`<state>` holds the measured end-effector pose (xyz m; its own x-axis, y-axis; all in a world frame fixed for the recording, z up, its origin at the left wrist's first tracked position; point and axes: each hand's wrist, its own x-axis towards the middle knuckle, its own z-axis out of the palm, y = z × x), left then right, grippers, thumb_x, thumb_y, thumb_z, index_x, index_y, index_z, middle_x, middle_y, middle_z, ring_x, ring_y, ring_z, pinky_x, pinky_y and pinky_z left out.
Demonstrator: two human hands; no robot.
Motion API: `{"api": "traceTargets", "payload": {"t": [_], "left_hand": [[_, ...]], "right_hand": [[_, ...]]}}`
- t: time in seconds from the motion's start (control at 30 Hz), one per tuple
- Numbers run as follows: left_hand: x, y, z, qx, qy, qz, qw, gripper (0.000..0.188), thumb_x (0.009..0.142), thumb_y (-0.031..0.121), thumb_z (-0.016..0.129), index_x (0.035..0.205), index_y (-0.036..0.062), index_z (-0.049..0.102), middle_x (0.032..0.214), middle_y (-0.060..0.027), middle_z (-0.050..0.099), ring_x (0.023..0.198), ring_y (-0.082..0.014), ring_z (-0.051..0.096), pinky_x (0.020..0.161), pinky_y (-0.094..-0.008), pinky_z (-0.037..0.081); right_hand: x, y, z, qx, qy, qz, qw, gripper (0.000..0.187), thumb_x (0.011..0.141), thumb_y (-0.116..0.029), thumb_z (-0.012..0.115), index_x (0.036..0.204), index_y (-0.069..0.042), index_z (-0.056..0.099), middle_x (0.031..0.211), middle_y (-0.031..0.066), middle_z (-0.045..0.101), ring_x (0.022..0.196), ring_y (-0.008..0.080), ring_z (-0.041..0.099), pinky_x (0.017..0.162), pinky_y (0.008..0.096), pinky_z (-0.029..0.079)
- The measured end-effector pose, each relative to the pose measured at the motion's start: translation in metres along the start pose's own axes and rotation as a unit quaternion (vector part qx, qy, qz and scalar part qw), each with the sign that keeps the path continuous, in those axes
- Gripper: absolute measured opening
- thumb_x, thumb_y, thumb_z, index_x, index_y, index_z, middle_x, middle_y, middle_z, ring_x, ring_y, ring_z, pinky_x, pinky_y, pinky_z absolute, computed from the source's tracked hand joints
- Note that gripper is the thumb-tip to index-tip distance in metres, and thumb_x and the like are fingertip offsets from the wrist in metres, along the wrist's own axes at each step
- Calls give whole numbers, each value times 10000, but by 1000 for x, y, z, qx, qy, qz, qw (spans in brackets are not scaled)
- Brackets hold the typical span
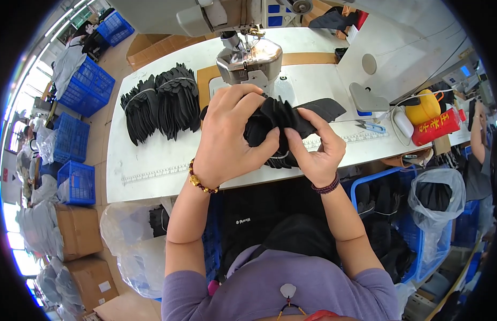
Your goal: The recorder counts and sorts black shoe uppers, organizing them into bundles and placing them into a plastic bag.
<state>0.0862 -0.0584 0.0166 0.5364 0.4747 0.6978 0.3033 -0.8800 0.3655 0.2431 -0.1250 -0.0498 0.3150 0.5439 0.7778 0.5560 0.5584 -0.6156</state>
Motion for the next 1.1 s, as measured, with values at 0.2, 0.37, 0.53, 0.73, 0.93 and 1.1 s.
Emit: {"api": "traceTargets", "payload": {"t": [0.2,0.37,0.53,0.73,0.93,1.1], "left_hand": [[0,1,-1,-1,-2,-2,1000,323,614,153,702,868,-11,589,993,-136,579,898,-327,535,785,-379,448],[0,1,0,-2,-4,-7,1000,329,615,155,708,868,-17,587,998,-140,579,911,-327,536,796,-378,445],[0,1,0,4,-5,-9,1000,337,615,164,716,864,-22,585,1001,-152,578,929,-333,532,812,-384,440],[0,2,-7,18,-43,7,999,390,609,138,713,933,-20,565,1073,-148,571,945,-315,526,844,-366,420],[-1,4,-12,0,-66,6,998,398,586,157,697,926,-6,571,1050,-145,541,975,-337,499,851,-393,418],[-2,4,-13,-2,-74,-1,997,404,581,134,690,937,-12,568,1090,-150,539,987,-332,498,864,-381,410]], "right_hand": [[-3,3,0,8,5,-8,1000,315,741,-16,703,1042,31,622,852,146,675,649,160,634,585,230,481],[-5,6,1,18,22,-2,1000,305,756,-1,688,1048,45,616,841,137,675,646,137,621,586,222,476],[-5,5,0,21,18,10,1000,330,756,18,680,1075,56,604,866,135,672,648,119,611,594,216,474],[-2,2,3,68,115,22,991,324,756,43,643,1078,34,620,952,147,665,729,152,636,640,245,489],[2,1,-7,39,-59,25,997,263,713,15,666,975,15,660,917,101,672,829,159,622,763,243,459],[0,0,-5,20,-57,32,998,346,641,-23,767,969,10,662,921,101,677,825,149,626,766,245,466]]}}
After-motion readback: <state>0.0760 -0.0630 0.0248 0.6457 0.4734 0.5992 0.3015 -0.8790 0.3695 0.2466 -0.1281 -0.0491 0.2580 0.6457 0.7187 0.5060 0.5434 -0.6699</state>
